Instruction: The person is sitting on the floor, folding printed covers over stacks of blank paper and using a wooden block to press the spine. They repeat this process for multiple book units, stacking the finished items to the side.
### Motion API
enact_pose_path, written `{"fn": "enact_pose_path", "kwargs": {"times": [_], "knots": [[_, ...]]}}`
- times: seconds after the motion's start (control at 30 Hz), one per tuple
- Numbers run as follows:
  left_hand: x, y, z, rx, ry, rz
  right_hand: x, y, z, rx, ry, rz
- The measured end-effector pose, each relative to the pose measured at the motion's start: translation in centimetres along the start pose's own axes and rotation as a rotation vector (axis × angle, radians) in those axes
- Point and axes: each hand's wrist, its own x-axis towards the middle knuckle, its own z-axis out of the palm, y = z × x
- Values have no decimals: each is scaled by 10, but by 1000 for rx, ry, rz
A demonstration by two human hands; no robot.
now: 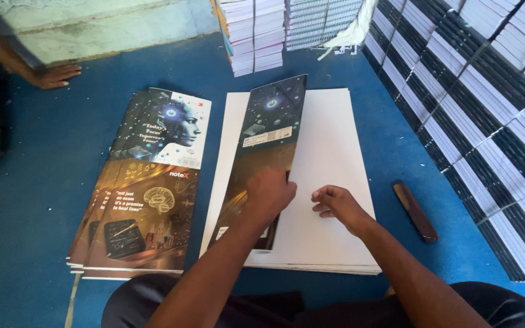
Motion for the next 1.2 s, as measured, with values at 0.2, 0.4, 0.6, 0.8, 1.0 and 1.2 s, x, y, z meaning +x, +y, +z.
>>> {"fn": "enact_pose_path", "kwargs": {"times": [0.2,0.4,0.6,0.8,1.0,1.2], "knots": [[-1,-18,-22,64,148,68,1,7,-1,-123,71,5],[10,-58,-48,188,260,58,-2,6,-1,-164,88,9],[9,-109,-96,166,270,-21,-1,8,-3,-165,85,14],[-6,-160,-140,-118,346,-97,3,11,-2,-176,108,26],[-18,-216,-156,-36,354,-68,0,10,-3,-166,111,4],[-22,-263,-145,-193,364,-41,-3,7,-2,-203,140,15]]}}
